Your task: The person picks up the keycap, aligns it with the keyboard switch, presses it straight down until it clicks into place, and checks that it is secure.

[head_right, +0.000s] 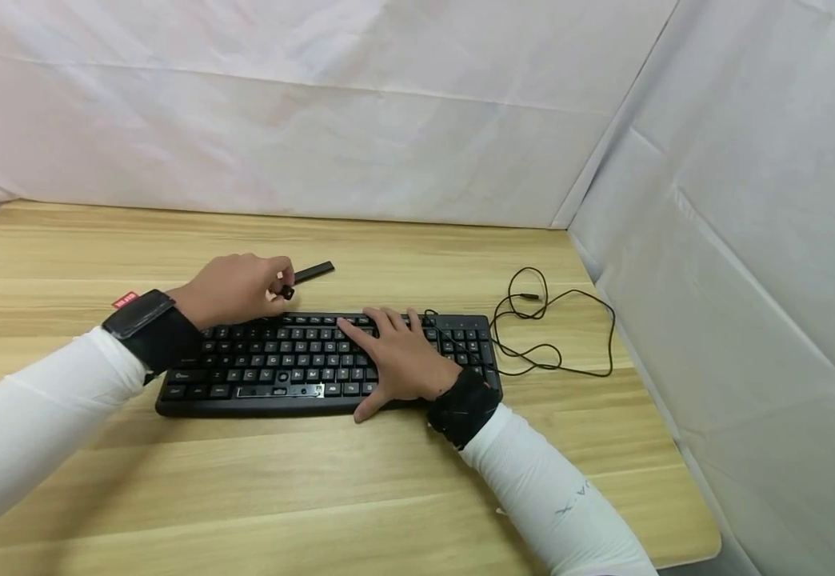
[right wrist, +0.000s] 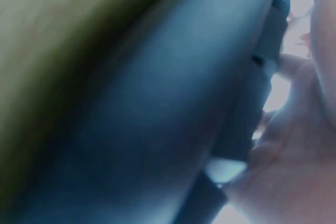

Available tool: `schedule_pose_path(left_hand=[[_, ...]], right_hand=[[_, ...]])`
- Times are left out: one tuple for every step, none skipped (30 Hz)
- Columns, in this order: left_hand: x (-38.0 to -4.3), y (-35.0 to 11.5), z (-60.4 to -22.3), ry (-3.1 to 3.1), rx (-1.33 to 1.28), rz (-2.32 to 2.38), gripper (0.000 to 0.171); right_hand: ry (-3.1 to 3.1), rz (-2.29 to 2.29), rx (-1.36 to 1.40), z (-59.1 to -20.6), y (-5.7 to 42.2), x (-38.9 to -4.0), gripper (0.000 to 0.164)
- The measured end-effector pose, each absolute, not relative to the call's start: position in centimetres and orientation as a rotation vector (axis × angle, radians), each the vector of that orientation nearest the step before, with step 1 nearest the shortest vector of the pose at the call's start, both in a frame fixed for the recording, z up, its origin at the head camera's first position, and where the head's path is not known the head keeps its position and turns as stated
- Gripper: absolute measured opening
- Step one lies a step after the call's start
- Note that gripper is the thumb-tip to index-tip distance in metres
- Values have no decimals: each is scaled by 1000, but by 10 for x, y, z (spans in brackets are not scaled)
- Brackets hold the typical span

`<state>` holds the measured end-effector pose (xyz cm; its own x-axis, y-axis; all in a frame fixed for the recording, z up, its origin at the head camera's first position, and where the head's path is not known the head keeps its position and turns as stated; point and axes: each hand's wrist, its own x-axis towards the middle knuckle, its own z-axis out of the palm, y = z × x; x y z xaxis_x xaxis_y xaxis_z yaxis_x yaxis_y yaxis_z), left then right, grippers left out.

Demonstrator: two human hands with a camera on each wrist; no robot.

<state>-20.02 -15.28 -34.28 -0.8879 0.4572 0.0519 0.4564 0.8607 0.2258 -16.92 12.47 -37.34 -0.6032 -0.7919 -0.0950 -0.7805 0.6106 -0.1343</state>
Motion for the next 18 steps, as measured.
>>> schedule_pose_path(left_hand=[[-198,-155,-342,3012,764,386,23],[-196,-157,-342,3002,790,403,23],[-194,-158,-341,2991,816,417,24],[-192,-160,-340,2982,843,429,23],[-189,-162,-339,2975,864,435,22],[-187,-163,-339,2972,875,437,22],[-185,-164,-338,2963,887,444,22],[-182,-165,-338,2955,899,449,22],[-179,-166,-338,2950,912,452,22],[-177,-166,-338,2947,929,454,21],[-174,-166,-339,2941,946,458,21],[-171,-166,-339,2933,966,461,21],[-169,-166,-340,2925,991,467,20],[-167,-165,-341,2921,1014,470,20],[-165,-165,-342,2918,1036,472,20],[-163,-164,-343,2909,1053,477,19],[-162,-163,-344,2900,1060,482,19],[-160,-163,-345,2889,1067,486,19]], right_hand=[[2685,-118,-1315,-374,125,-170,130],[2684,-119,-1310,-374,125,-170,130],[2683,-119,-1306,-374,125,-170,130],[2684,-120,-1302,-374,125,-171,130],[2685,-120,-1300,-374,125,-171,130],[2686,-120,-1299,-375,125,-171,130],[2686,-122,-1301,-375,126,-171,130],[2687,-126,-1302,-375,126,-172,130],[2688,-126,-1301,-375,126,-172,130],[2689,-124,-1301,-375,126,-172,130],[2690,-120,-1300,-375,126,-173,130],[2689,-123,-1298,-375,126,-173,130],[2689,-125,-1295,-375,126,-174,130],[2690,-128,-1291,-374,126,-174,130],[2691,-127,-1289,-374,126,-174,130],[2692,-127,-1290,-374,126,-175,130],[2691,-126,-1291,-373,126,-175,130],[2690,-130,-1294,-373,127,-175,130]])
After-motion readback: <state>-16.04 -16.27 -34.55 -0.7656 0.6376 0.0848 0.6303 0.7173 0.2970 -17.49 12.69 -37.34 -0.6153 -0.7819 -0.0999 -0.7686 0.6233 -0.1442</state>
